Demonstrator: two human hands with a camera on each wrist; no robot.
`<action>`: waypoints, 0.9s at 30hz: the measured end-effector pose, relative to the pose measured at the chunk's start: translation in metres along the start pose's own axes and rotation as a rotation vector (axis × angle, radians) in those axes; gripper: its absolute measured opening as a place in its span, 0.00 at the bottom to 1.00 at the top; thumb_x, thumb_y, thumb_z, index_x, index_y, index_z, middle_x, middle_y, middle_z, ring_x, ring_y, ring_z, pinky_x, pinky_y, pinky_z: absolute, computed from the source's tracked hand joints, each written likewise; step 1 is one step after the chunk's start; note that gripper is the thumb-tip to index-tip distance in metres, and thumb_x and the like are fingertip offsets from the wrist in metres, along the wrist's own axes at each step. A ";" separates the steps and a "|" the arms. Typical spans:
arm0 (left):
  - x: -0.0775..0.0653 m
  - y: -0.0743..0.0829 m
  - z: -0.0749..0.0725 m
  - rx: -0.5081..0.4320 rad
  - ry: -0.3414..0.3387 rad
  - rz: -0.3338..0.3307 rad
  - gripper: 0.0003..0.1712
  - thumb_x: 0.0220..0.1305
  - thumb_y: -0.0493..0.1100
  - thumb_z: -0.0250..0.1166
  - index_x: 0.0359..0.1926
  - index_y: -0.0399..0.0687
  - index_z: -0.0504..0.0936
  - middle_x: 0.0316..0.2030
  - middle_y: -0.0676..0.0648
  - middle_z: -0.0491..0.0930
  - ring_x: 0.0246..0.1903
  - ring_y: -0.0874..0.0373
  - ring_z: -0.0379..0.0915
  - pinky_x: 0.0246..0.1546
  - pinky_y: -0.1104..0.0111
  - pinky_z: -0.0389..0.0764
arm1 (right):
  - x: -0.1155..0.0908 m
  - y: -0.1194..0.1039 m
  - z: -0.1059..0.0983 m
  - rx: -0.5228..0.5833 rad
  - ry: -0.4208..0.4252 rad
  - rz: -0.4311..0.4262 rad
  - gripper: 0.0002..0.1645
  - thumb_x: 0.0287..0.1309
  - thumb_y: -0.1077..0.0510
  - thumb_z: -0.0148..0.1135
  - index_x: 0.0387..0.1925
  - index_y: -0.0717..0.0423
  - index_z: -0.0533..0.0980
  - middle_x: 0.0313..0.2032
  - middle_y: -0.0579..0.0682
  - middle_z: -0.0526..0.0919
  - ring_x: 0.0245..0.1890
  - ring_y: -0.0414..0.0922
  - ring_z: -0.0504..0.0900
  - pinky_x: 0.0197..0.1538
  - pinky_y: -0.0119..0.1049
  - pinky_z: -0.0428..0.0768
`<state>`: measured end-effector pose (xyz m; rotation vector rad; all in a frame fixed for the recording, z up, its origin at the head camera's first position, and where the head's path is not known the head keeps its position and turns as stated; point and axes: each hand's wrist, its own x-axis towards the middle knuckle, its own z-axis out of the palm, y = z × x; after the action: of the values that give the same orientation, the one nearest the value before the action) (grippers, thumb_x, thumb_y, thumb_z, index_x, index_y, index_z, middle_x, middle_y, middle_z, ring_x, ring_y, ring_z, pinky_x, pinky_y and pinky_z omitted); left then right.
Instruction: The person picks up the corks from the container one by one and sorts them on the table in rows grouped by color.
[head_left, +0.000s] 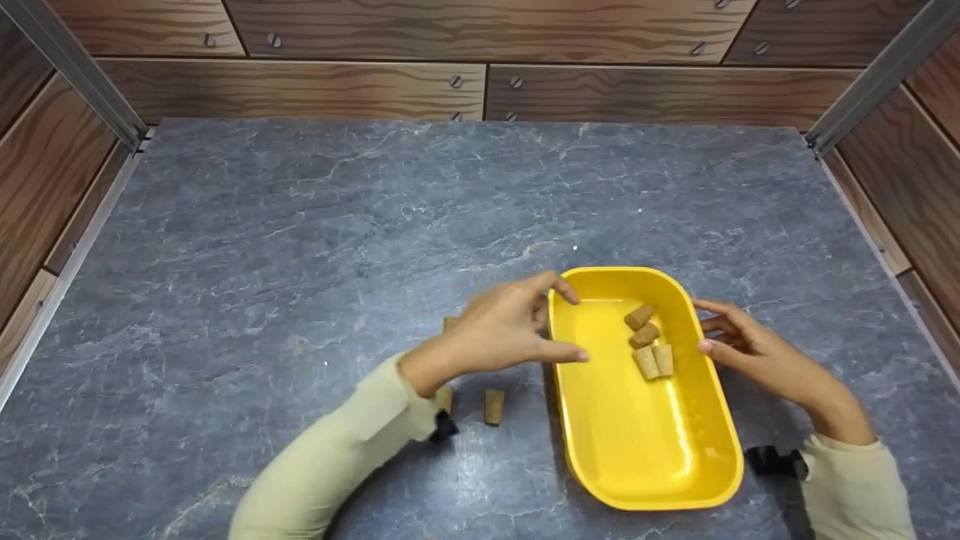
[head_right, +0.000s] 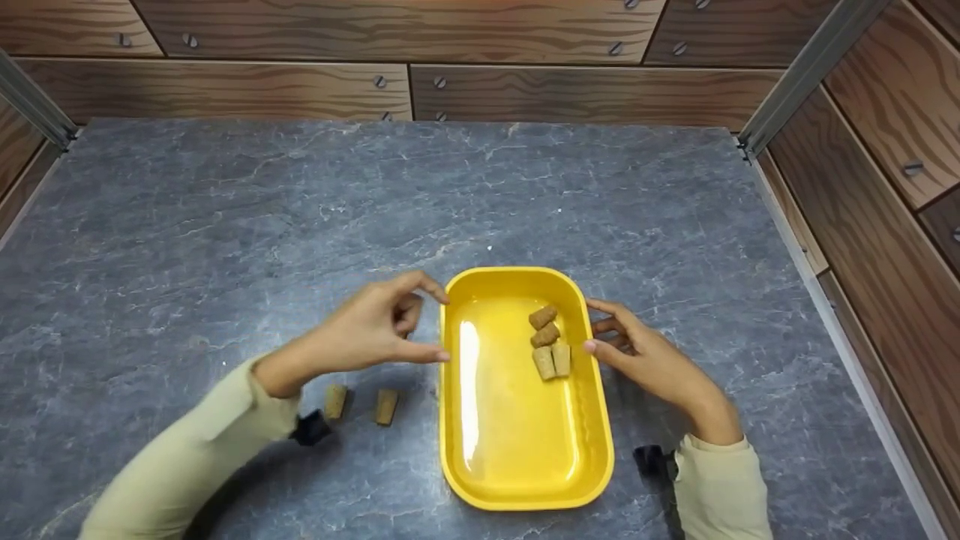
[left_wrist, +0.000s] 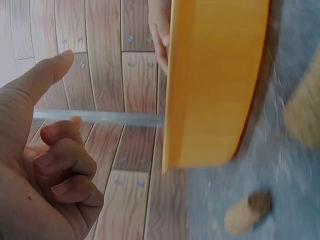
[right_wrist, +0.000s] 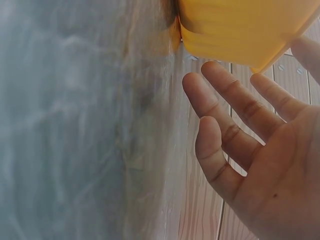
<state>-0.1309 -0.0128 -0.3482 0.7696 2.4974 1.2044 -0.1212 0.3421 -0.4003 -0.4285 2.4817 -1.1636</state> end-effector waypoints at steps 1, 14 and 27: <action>0.003 0.002 0.004 -0.008 0.000 0.000 0.33 0.47 0.61 0.75 0.53 0.59 0.74 0.20 0.58 0.69 0.19 0.67 0.60 0.20 0.75 0.61 | 0.000 0.000 0.000 0.000 0.000 0.000 0.34 0.71 0.58 0.49 0.72 0.60 0.51 0.57 0.66 0.73 0.47 0.24 0.75 0.47 0.26 0.79; 0.038 0.019 0.036 -0.038 -0.008 0.026 0.31 0.50 0.61 0.73 0.52 0.59 0.74 0.23 0.58 0.71 0.19 0.68 0.62 0.18 0.77 0.63 | 0.000 -0.001 0.000 -0.011 -0.001 0.023 0.34 0.72 0.56 0.49 0.73 0.58 0.50 0.58 0.66 0.73 0.47 0.24 0.75 0.47 0.30 0.80; 0.063 0.024 0.069 0.212 -0.053 -0.041 0.31 0.50 0.68 0.69 0.52 0.65 0.73 0.28 0.60 0.77 0.24 0.67 0.69 0.25 0.76 0.69 | 0.000 -0.001 0.001 -0.004 0.007 -0.010 0.37 0.72 0.58 0.49 0.75 0.55 0.46 0.57 0.66 0.74 0.47 0.25 0.76 0.47 0.25 0.78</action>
<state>-0.1441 0.0791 -0.3727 0.7852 2.6117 0.9032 -0.1210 0.3408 -0.4001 -0.4398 2.4908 -1.1657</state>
